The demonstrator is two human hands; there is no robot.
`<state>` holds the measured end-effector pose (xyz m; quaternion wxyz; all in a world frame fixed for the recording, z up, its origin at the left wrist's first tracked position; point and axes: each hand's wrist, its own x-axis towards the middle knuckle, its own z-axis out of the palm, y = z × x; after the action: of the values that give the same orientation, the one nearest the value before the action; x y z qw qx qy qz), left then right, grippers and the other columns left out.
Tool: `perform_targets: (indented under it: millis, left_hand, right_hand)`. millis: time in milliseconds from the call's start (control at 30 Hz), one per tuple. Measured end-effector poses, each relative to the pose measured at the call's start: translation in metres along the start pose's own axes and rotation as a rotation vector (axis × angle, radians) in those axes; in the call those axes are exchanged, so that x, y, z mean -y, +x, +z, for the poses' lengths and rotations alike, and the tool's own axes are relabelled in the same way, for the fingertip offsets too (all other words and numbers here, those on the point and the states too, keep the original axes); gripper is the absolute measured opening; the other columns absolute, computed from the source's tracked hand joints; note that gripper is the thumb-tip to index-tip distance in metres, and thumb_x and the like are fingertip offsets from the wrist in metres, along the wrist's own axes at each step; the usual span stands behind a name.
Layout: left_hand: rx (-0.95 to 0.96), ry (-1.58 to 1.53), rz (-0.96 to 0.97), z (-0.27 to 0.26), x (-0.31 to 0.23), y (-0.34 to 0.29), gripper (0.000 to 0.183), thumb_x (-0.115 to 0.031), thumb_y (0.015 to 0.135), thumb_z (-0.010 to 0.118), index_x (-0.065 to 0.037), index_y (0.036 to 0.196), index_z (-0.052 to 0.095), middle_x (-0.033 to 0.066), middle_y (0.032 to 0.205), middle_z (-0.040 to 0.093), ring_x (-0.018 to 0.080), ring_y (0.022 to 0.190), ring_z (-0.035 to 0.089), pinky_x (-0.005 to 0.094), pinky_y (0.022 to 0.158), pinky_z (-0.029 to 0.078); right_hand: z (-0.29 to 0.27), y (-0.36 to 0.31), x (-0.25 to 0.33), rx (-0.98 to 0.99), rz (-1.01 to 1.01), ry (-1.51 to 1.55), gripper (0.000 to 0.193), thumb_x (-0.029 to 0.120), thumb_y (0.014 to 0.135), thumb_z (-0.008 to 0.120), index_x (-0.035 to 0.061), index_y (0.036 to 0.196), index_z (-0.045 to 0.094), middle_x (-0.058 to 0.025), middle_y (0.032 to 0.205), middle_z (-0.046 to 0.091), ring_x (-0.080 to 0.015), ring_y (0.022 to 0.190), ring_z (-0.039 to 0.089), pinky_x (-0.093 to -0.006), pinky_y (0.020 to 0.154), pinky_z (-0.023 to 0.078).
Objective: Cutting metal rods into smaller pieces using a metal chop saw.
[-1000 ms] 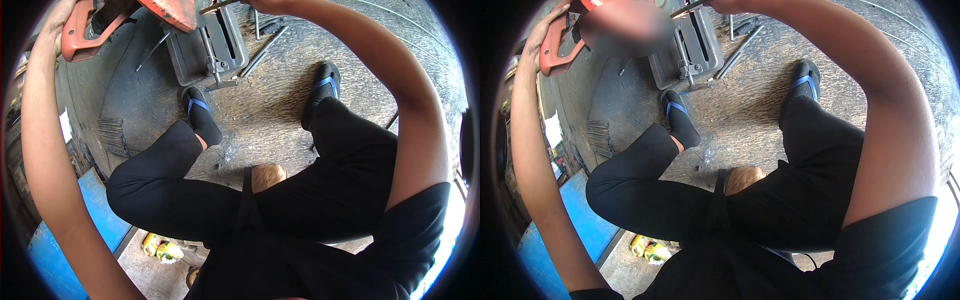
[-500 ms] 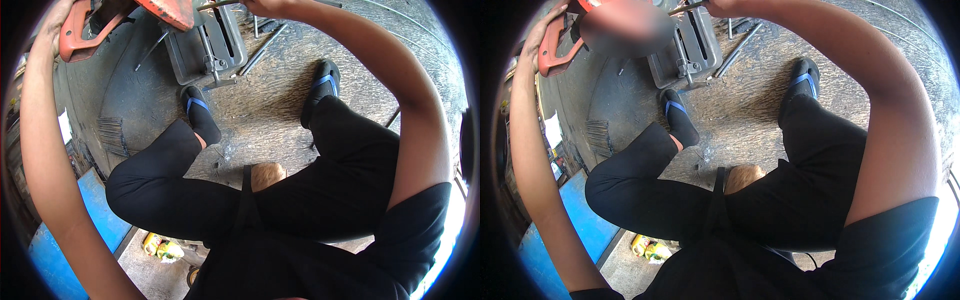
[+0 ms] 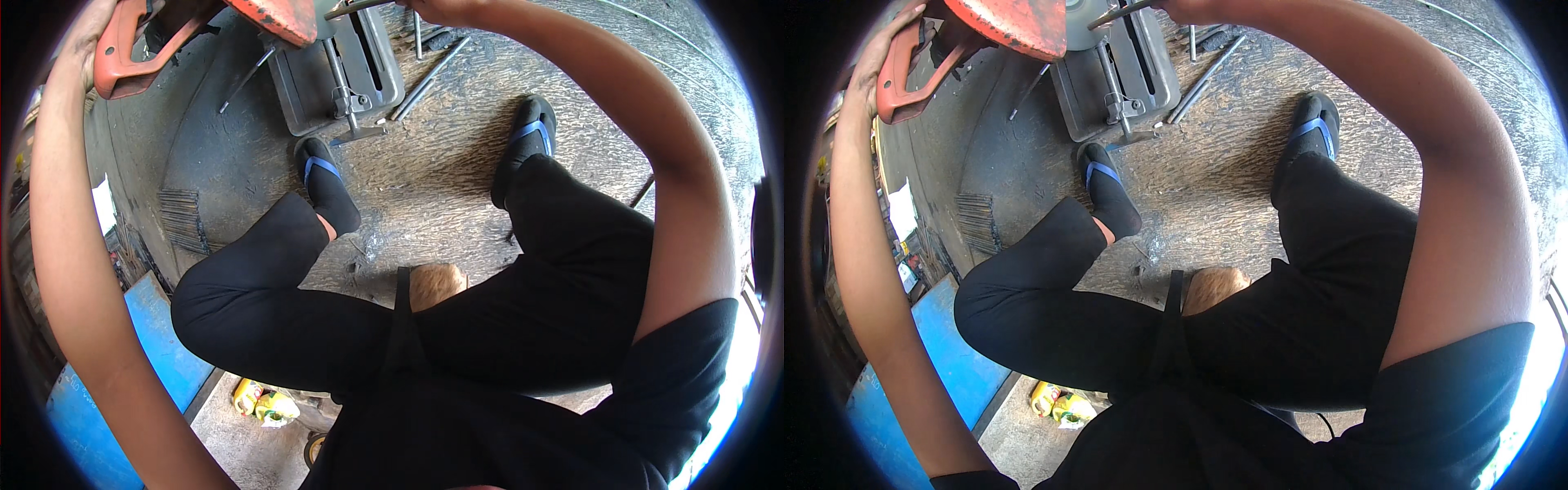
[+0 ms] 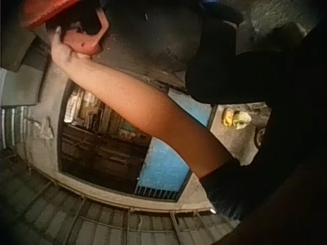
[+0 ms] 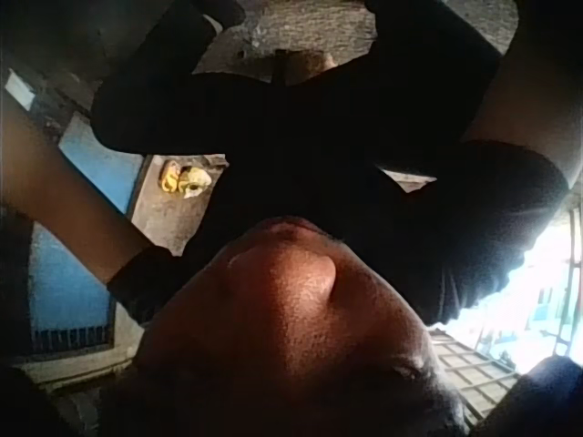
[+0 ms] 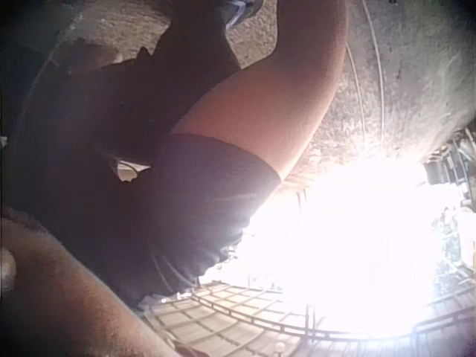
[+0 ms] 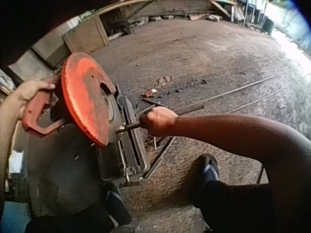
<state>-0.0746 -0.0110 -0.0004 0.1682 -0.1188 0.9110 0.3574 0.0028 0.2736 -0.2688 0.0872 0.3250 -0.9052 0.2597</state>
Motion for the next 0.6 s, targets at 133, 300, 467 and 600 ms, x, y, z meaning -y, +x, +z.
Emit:
perform_targets:
  millis: [133, 300, 467, 600]
  left_hand:
    - [-0.009, -0.028, -0.002, 0.001, 0.001, 0.001, 0.035, -0.017, 0.085, 0.054, -0.009, 0.119, 0.057, 0.0084, 0.085, 0.063, 0.0199, 0.063, 0.057, 0.0347, 0.059, 0.049]
    - [-0.043, 0.021, 0.019, 0.009, -0.003, -0.011, 0.034, -0.02, 0.085, 0.055, -0.008, 0.117, 0.056, 0.0089, 0.081, 0.063, 0.0195, 0.063, 0.057, 0.0343, 0.058, 0.049]
    - [-0.091, 0.068, 0.043, 0.016, -0.009, -0.026, 0.034, -0.022, 0.085, 0.057, -0.008, 0.116, 0.056, 0.0088, 0.077, 0.062, 0.0183, 0.061, 0.057, 0.0327, 0.054, 0.048]
    - [-0.083, 0.052, 0.038, 0.017, -0.009, -0.024, 0.035, -0.022, 0.084, 0.058, -0.008, 0.117, 0.055, 0.0083, 0.077, 0.061, 0.0178, 0.059, 0.056, 0.0316, 0.052, 0.048]
  right_hand:
    - [-0.007, -0.001, 0.002, 0.03, -0.021, -0.029, 0.006, 0.013, 0.074, 0.059, 0.0077, 0.074, 0.059, -0.0156, 0.065, 0.06, -0.0365, 0.06, 0.061, -0.0458, 0.052, 0.046]
    - [-0.013, 0.004, 0.0, 0.066, -0.072, -0.076, 0.005, 0.013, 0.075, 0.058, 0.0083, 0.075, 0.059, -0.015, 0.066, 0.061, -0.0359, 0.062, 0.061, -0.0445, 0.053, 0.047]
    - [-0.018, 0.01, -0.003, 0.035, -0.123, -0.069, 0.007, 0.014, 0.076, 0.057, 0.0081, 0.073, 0.058, -0.0141, 0.069, 0.061, -0.0353, 0.063, 0.061, -0.0441, 0.053, 0.047]
    - [-0.021, 0.014, -0.001, 0.031, -0.117, -0.095, 0.007, 0.015, 0.076, 0.057, 0.0087, 0.073, 0.059, -0.0143, 0.068, 0.061, -0.0356, 0.063, 0.061, -0.0447, 0.053, 0.046]
